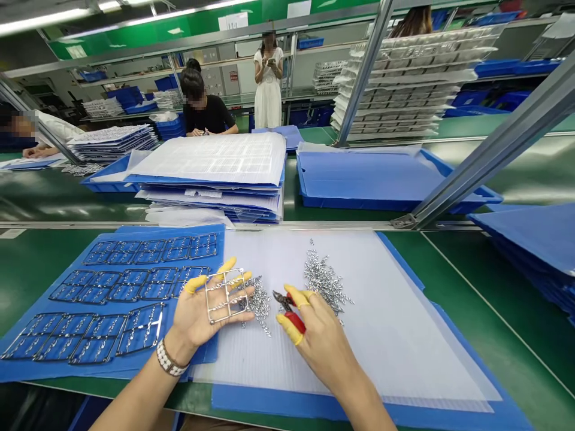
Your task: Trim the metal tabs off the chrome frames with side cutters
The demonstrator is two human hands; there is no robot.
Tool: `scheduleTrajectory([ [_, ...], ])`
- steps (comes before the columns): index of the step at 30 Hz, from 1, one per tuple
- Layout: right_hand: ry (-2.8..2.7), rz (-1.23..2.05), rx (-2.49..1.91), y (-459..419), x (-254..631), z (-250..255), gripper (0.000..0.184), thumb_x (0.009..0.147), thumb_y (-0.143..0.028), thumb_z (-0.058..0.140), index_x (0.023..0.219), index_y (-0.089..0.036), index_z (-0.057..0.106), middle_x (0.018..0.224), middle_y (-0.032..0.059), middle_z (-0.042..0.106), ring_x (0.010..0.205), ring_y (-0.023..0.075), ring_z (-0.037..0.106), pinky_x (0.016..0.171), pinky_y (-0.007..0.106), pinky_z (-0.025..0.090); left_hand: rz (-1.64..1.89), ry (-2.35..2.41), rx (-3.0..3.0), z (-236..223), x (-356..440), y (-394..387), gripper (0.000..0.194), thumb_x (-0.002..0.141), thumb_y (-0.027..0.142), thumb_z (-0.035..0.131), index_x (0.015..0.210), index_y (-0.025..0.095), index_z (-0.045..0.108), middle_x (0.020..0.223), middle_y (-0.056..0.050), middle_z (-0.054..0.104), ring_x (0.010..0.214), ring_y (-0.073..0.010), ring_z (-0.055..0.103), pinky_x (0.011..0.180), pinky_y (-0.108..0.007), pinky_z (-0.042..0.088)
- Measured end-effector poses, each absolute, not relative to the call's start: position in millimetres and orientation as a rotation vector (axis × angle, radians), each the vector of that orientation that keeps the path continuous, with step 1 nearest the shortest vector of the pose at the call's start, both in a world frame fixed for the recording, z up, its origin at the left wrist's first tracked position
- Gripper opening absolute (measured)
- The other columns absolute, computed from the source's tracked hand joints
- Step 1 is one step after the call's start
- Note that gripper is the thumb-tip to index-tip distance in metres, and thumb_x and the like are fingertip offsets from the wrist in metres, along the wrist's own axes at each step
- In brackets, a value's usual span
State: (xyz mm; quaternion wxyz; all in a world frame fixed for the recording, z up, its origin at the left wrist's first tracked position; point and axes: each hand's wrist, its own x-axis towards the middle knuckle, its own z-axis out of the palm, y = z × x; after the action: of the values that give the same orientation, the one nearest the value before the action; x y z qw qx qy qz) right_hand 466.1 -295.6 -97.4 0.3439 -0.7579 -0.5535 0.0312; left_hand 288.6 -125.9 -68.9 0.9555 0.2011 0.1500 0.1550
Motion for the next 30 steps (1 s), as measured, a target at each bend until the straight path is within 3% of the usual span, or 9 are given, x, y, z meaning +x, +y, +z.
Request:
scheduleTrajectory([
  [4, -1.604, -0.125, -2.033, -287, 450, -98, 0.037, 0.081, -0.026, 0.047, 0.117, -0.020, 0.051, 0.100, 0.0097, 0.061, 0.092, 0.0247, 0.055, 0.078, 0.041, 0.044, 0.344, 0.295, 0.426, -72, 312, -123, 0.065, 0.083, 0.059, 0.036, 0.137, 0.022, 0.038, 0.127, -0.018, 0.054, 0.117, -0.0378, 0.050, 0.089, -0.062, 0.039],
  [8, -1.712, -0.308, -2.024, -270, 429, -95, 0.040, 0.083, -0.027, 0.048, 0.121, -0.018, 0.050, 0.098, 0.0104, 0.062, 0.088, 0.0254, 0.053, 0.072, 0.039, 0.040, 0.505, 0.428, 0.473, -81, 327, -125, 0.065, 0.083, 0.061, 0.040, 0.129, 0.015, 0.048, 0.120, -0.018, 0.059, 0.103, -0.0315, 0.059, 0.082, -0.048, 0.047],
  [13, -1.719, -0.401, -2.111, -252, 418, -94, 0.038, 0.081, -0.027, 0.055, 0.118, -0.017, 0.053, 0.088, 0.0074, 0.063, 0.080, 0.0228, 0.053, 0.066, 0.035, 0.034, 0.578, 0.421, 0.426, -90, 328, -124, 0.059, 0.085, 0.053, 0.042, 0.129, 0.014, 0.048, 0.114, -0.016, 0.063, 0.096, -0.0282, 0.062, 0.075, -0.038, 0.049],
  [18, -1.729, -0.425, -2.088, -247, 426, -82, 0.037, 0.078, -0.023, 0.057, 0.115, -0.020, 0.056, 0.090, 0.0076, 0.064, 0.081, 0.0235, 0.054, 0.066, 0.035, 0.034, 0.430, 0.367, 0.442, -97, 323, -122, 0.073, 0.082, 0.067, 0.035, 0.134, 0.017, 0.044, 0.098, -0.013, 0.067, 0.081, -0.0236, 0.064, 0.072, -0.036, 0.048],
  [23, -1.585, -0.129, -1.982, -240, 448, -79, 0.030, 0.082, -0.027, 0.050, 0.110, -0.020, 0.054, 0.105, 0.0096, 0.062, 0.092, 0.0228, 0.057, 0.077, 0.037, 0.041, 0.206, 0.373, 0.612, -103, 321, -128, 0.070, 0.083, 0.068, 0.030, 0.134, 0.022, 0.043, 0.100, -0.012, 0.066, 0.077, -0.0225, 0.064, 0.063, -0.034, 0.050],
  [27, -1.559, 0.310, -1.963, -232, 464, -79, 0.024, 0.078, -0.023, 0.048, 0.101, -0.021, 0.055, 0.095, 0.0044, 0.065, 0.086, 0.0190, 0.060, 0.075, 0.033, 0.044, 0.046, 0.271, 0.642, -107, 322, -134, 0.070, 0.083, 0.069, 0.026, 0.132, 0.021, 0.043, 0.102, -0.014, 0.064, 0.078, -0.0243, 0.065, 0.059, -0.034, 0.050],
  [30, -1.494, 0.449, -1.975, -233, 469, -79, 0.019, 0.080, -0.027, 0.045, 0.095, -0.022, 0.055, 0.088, 0.0026, 0.066, 0.080, 0.0178, 0.061, 0.070, 0.030, 0.044, 0.070, 0.182, 0.595, -106, 321, -133, 0.067, 0.084, 0.068, 0.023, 0.133, 0.026, 0.041, 0.110, -0.014, 0.061, 0.080, -0.0257, 0.065, 0.056, -0.033, 0.049],
])
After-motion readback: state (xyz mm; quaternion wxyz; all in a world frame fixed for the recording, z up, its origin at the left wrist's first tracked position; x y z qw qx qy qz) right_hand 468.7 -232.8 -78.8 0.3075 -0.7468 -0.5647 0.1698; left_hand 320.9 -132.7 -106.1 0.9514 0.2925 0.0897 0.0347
